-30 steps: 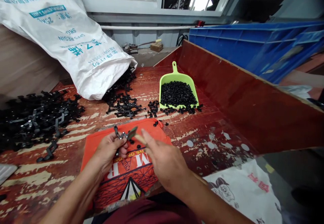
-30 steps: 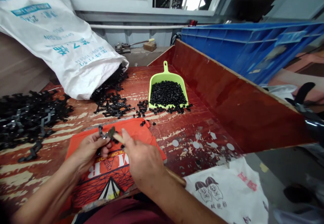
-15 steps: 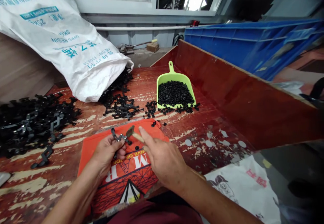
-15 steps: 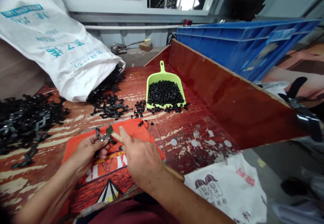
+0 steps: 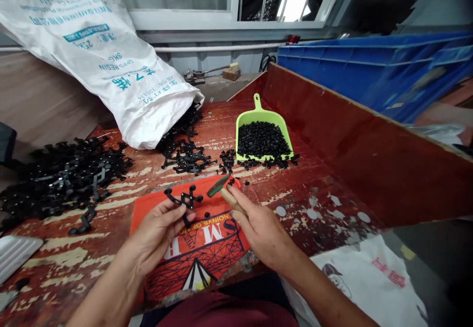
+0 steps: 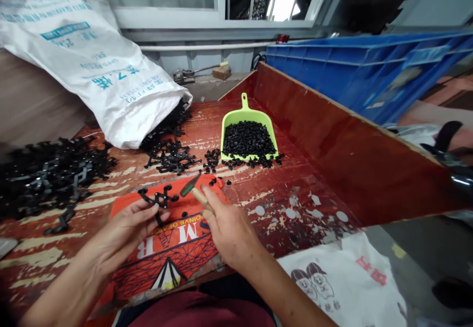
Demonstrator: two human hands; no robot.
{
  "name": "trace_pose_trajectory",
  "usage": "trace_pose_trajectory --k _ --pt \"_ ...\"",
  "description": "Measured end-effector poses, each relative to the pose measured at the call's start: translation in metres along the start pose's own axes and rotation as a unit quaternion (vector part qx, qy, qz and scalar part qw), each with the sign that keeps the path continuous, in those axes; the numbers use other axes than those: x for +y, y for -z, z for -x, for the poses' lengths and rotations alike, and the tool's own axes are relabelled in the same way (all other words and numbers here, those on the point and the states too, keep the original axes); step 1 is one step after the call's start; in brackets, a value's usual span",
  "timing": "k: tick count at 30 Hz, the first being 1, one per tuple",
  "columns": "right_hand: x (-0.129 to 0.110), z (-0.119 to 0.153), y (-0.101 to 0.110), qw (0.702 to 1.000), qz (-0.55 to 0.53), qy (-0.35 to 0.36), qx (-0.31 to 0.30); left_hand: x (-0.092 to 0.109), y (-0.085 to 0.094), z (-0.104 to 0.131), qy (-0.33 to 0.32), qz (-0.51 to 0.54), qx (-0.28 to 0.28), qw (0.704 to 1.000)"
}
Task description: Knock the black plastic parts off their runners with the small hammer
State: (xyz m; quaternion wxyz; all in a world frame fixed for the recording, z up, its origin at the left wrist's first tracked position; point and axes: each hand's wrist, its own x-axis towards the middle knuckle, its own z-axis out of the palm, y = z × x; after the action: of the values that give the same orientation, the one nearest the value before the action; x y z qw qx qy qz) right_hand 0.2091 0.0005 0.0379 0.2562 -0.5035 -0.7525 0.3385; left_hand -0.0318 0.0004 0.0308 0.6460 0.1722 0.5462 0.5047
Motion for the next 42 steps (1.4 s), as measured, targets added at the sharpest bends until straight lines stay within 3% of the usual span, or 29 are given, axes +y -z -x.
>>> trace_pose_trajectory --k 4,12,17,22,29,34,36,38,40,42 --pt "0.008 0.014 -0.006 0.998 -0.041 -0.05 -0.005 -0.007 -0.007 -0.005 -0.016 -0.012 0.046 0.999" --pt "0.012 0.023 -0.009 0.994 -0.099 -0.051 0.002 -0.016 -0.012 -0.007 -0.018 -0.04 -0.011 0.999" --pt "0.014 0.027 -0.011 0.994 -0.08 -0.072 -0.004 -0.02 -0.018 -0.01 -0.005 -0.001 0.051 0.999" --pt "0.015 0.029 -0.013 0.994 -0.057 -0.092 0.004 -0.015 -0.024 -0.011 0.008 0.032 0.065 0.997" --pt "-0.006 0.007 -0.017 0.98 -0.153 -0.11 0.07 -0.017 -0.034 0.005 0.014 0.077 0.073 0.994" --pt "-0.021 -0.013 -0.032 0.976 -0.204 -0.069 0.033 -0.033 -0.044 0.029 -0.01 0.111 0.012 0.994" --pt "-0.019 -0.015 -0.032 0.979 -0.191 -0.061 0.041 -0.034 -0.038 0.037 -0.004 0.07 -0.039 0.997" --pt "-0.014 -0.016 -0.025 0.981 -0.175 -0.056 0.052 -0.027 -0.026 0.047 0.006 -0.059 -0.078 0.995" --pt "-0.01 -0.017 -0.016 0.986 -0.155 -0.052 0.042 -0.013 -0.014 0.058 -0.06 -0.242 -0.039 0.968" --pt "-0.012 -0.014 -0.01 0.99 -0.139 -0.036 -0.017 0.002 -0.004 0.067 -0.19 -0.378 0.044 0.905"
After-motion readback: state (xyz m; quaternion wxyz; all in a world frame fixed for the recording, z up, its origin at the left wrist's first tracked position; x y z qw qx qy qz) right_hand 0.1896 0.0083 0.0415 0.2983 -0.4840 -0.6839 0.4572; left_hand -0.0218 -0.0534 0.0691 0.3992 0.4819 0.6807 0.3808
